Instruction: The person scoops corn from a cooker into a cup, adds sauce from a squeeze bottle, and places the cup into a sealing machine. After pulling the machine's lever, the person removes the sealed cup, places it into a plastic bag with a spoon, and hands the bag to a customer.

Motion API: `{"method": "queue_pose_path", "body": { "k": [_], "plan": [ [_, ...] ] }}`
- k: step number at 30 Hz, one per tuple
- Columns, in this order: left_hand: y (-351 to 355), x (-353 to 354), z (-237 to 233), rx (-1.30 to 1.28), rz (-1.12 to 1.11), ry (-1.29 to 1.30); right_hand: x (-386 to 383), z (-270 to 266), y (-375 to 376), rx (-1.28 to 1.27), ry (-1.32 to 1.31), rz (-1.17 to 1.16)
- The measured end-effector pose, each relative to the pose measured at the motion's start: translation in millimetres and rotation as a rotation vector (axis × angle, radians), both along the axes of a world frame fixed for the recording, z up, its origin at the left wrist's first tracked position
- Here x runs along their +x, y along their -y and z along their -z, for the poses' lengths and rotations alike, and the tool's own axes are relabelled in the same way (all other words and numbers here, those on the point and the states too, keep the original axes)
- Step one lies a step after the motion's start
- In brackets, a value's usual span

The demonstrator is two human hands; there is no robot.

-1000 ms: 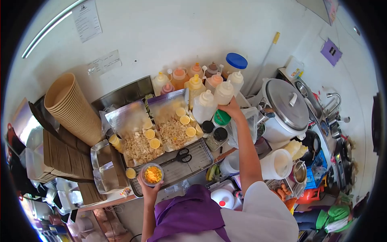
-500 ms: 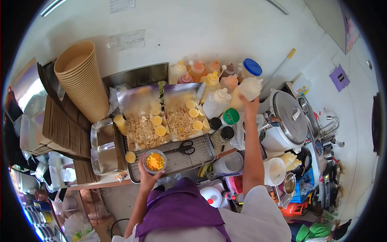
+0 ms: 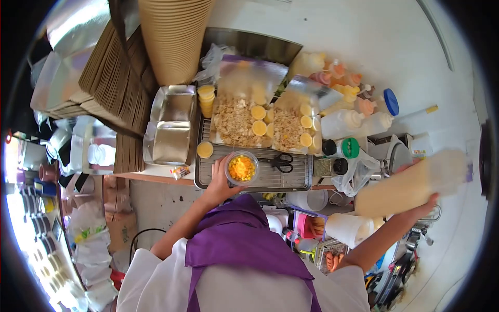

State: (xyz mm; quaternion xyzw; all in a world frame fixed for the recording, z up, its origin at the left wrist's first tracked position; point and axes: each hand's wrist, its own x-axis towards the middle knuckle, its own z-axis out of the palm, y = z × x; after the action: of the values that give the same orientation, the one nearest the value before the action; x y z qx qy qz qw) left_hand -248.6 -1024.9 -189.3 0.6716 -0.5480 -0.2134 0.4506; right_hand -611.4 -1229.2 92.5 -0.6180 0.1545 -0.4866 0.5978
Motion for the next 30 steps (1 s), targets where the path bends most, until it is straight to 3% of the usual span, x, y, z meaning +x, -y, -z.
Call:
{"method": "queue_pose_path", "body": {
  "k": [3,4,5,7,11,20,30],
  "plan": [
    [-3,7,-3,0.023,0.020,-0.004,45,61,-47,0.577,-0.260,-0.027],
    [-4,7,-3,0.032,0.028,-0.008,35,101,-40,0.546,-0.538,-0.003],
    [-5,8,-1,0.026,0.027,-0.019,92,83,-58,0.652,-0.605,-0.179],
    [-5,8,3,0.011,0.028,-0.047,128,97,-61,0.614,-0.941,-0.397],
    [-4,14,2,0.009,0.025,-0.139,182,88,-65,0.499,-1.420,-0.479],
    [-6,21,5,-0.085,0.008,-0.249,228,87,-36,0.402,-1.794,-0.819],
    [-9,22,11,-0.153,-0.010,-0.293,281,72,-28,0.106,-2.107,-0.903]
  ]
}}
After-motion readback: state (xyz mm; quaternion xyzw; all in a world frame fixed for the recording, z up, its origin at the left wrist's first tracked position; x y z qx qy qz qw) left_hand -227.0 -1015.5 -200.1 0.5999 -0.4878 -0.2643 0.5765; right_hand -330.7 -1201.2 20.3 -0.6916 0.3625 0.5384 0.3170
